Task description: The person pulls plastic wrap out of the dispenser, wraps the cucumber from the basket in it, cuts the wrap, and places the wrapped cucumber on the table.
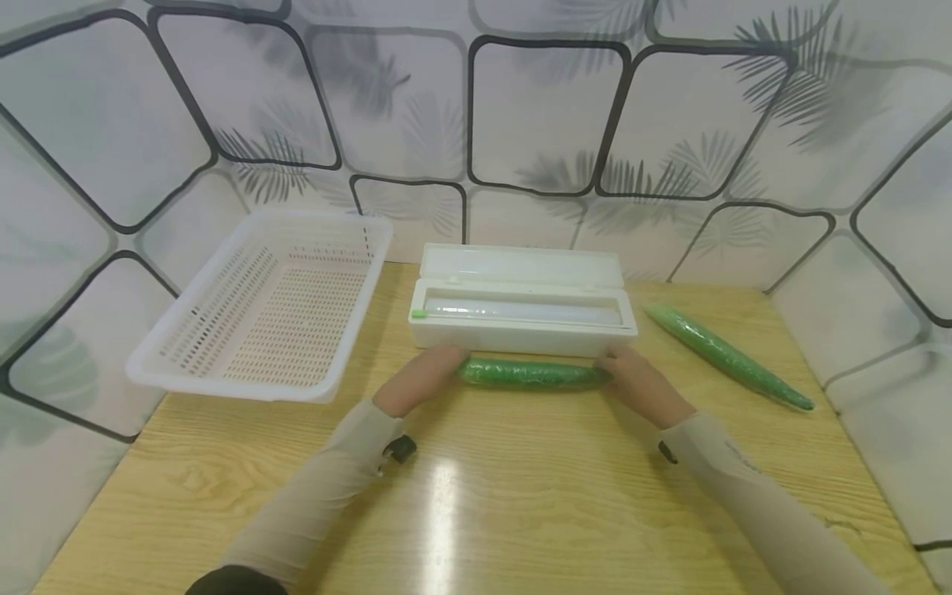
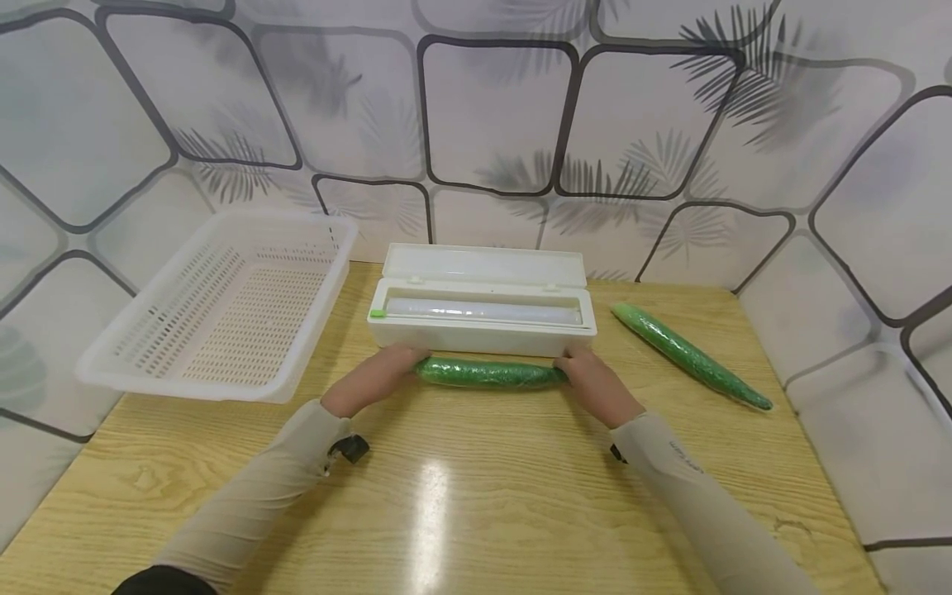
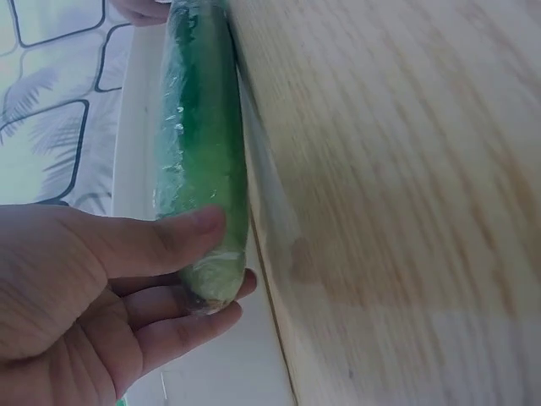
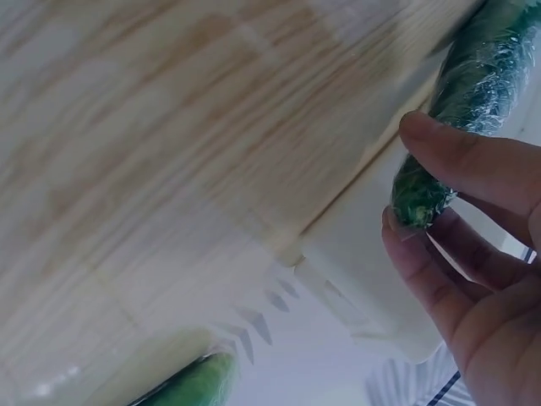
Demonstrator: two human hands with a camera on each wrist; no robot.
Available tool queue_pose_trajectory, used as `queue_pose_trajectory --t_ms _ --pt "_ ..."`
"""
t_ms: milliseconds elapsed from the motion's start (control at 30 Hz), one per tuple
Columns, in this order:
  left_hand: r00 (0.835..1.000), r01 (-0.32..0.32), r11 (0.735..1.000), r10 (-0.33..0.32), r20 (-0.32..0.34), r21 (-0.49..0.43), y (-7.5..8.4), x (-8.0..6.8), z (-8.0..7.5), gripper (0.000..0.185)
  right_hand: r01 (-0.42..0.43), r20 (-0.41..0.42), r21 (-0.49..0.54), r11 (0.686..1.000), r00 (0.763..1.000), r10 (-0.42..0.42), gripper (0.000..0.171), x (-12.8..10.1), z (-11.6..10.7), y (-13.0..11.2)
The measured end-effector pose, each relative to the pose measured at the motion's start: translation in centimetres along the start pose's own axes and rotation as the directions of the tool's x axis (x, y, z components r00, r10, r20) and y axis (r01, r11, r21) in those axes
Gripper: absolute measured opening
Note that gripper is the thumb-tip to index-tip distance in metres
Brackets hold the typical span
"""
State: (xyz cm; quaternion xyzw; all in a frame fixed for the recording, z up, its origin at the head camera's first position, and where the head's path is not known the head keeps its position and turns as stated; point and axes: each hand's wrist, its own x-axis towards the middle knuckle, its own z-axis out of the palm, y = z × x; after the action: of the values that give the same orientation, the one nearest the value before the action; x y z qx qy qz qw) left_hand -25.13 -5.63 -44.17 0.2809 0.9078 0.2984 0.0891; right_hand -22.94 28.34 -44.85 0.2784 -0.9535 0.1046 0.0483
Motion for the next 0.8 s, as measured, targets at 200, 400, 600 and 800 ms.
queue_pose_trajectory --t_ms 200,400,600,800 --pt "0.997 -0.056 0.992 0.05 0.055 0.115 -0.12 0.4 0.14 0.032 0.001 -0.018 0.03 1.0 1.0 0.0 0.028 -0.19 0.1 0.03" --pt "0.997 -0.082 0.98 0.081 0.017 0.181 -0.06 0.53 0.47 0.035 0.012 -0.03 0.062 0.998 0.999 -0.01 0.023 -0.16 0.18 0.13" --pt "0.992 -0.115 0.98 0.122 -0.03 0.165 -0.18 0.19 0.46 0.014 -0.003 -0.015 0.07 0.998 1.0 0.004 0.022 -0.13 0.13 0.03" --pt "0.993 -0.108 0.977 0.114 -0.022 0.182 -0.12 0.03 0.41 0.023 0.0 -0.003 0.058 0.998 1.0 0.001 0.016 0.08 0.31 0.08"
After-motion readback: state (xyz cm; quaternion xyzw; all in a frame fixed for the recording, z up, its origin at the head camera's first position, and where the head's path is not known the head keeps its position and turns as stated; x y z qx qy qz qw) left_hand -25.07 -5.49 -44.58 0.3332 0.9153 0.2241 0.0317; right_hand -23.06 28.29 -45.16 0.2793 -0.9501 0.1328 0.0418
